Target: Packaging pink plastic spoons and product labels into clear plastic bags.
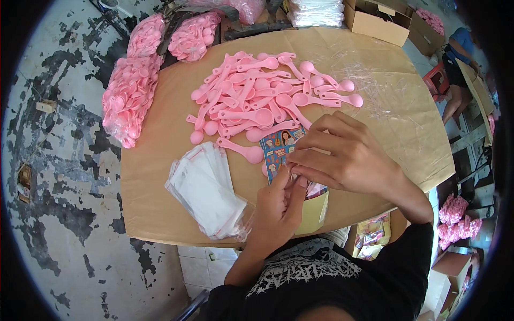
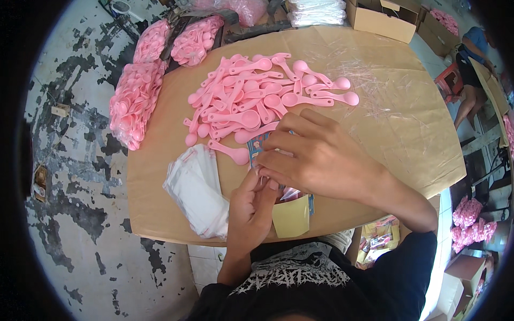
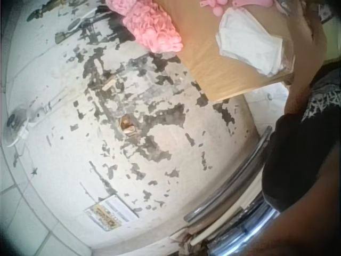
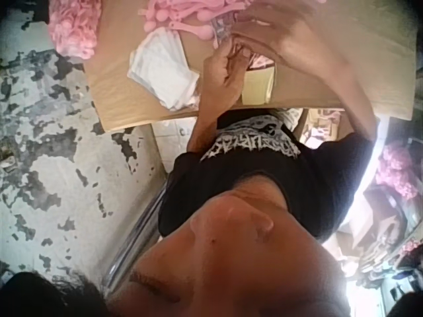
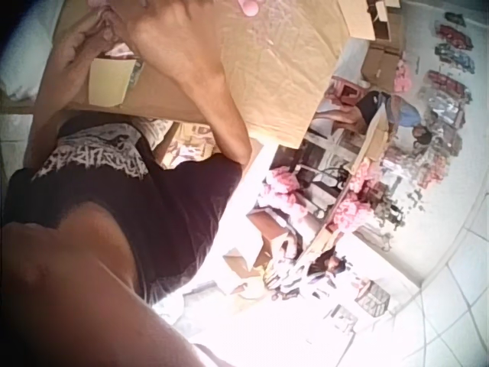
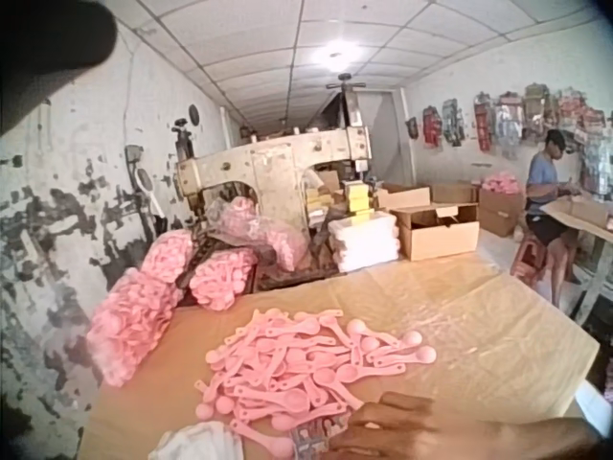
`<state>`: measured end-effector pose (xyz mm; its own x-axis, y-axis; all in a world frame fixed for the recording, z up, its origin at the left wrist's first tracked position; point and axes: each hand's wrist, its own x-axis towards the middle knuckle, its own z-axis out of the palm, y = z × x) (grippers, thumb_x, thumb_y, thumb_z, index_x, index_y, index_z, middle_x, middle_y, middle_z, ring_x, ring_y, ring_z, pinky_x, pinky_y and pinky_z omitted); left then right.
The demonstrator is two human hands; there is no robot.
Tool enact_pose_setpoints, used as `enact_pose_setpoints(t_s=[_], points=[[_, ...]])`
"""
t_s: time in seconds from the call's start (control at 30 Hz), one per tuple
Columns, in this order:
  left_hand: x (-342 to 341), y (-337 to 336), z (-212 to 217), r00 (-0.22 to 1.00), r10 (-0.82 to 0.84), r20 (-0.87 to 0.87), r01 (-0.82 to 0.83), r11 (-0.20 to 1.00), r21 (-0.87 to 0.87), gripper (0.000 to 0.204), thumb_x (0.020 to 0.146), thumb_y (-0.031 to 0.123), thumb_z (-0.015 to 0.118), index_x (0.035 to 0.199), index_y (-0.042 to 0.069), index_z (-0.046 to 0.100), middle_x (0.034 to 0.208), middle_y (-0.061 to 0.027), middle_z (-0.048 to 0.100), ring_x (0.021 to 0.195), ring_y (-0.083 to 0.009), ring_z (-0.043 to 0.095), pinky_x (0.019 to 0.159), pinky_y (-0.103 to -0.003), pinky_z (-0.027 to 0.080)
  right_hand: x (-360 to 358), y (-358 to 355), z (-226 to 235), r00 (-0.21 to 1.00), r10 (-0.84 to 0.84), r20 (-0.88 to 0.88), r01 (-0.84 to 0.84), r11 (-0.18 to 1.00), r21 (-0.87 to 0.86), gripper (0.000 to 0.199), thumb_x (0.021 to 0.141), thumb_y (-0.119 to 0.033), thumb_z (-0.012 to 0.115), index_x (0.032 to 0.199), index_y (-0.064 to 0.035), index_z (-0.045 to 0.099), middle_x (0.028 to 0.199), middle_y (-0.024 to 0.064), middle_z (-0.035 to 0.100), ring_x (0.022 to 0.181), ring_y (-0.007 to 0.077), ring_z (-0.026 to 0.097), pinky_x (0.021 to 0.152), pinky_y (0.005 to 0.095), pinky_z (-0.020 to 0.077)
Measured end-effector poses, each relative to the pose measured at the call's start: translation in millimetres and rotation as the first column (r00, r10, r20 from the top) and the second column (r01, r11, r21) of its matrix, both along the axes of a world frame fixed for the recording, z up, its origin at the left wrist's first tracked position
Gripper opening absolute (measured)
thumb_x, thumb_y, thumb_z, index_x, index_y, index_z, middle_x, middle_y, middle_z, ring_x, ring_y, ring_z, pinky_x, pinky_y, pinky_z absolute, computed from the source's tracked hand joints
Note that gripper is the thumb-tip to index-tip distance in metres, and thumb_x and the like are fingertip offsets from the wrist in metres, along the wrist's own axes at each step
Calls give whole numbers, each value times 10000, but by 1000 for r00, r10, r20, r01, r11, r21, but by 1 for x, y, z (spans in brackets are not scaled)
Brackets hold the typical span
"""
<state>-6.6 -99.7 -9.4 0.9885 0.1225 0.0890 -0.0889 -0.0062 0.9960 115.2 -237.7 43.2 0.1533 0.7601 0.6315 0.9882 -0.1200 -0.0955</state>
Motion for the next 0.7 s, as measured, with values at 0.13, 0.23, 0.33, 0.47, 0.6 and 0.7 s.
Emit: enact_pose_setpoints(t_s=[0.13,0.23,0.33,0.47,0.6,0.7], points=[[0,6,21,993,-70,-98,87,979,183,252,1005,42,426,1233,-46,484,1013,-97,641,742,-106,631,645,-225,475,-1,-6,10,999,14,44,-8,993,-116,229,696,-156,772,903,-88,701,872,31,653,825,212,607,707,347,513],[-1,3,19,995,-81,-65,100,918,383,224,1002,31,428,1201,-43,499,994,-112,647,708,-121,643,627,-227,480,-2,-10,10,999,-23,-23,20,992,-122,190,693,-110,756,864,-72,682,863,40,651,796,209,610,701,338,506],[-3,-1,17,997,-64,49,54,981,187,228,992,30,439,1204,-30,496,970,-130,657,793,-156,668,681,-251,517,-3,-16,16,974,-39,-225,39,999,-7,148,698,-63,721,826,-53,647,809,48,636,734,190,595,654,302,487],[-6,-7,22,998,-57,37,67,905,-420,260,989,29,438,1238,-37,475,1007,-138,660,977,-163,654,794,-248,529,8,-49,35,830,-7,-557,187,946,266,109,720,16,612,816,-35,618,744,44,623,670,116,580,598,253,452],[1,-6,12,998,-44,36,54,935,-349,277,994,33,438,1256,-53,461,1053,-123,661,951,-105,615,730,-213,505,5,-58,33,932,-54,-358,143,963,228,159,685,3,603,818,-62,664,749,30,625,692,131,591,600,249,453],[-1,-6,9,999,-42,13,44,971,-236,307,984,27,464,1279,-58,449,1069,-111,668,810,-44,565,618,-203,459,-12,-28,18,985,-77,-151,99,985,142,189,671,-71,698,859,-86,698,779,33,627,704,177,582,603,278,459]])
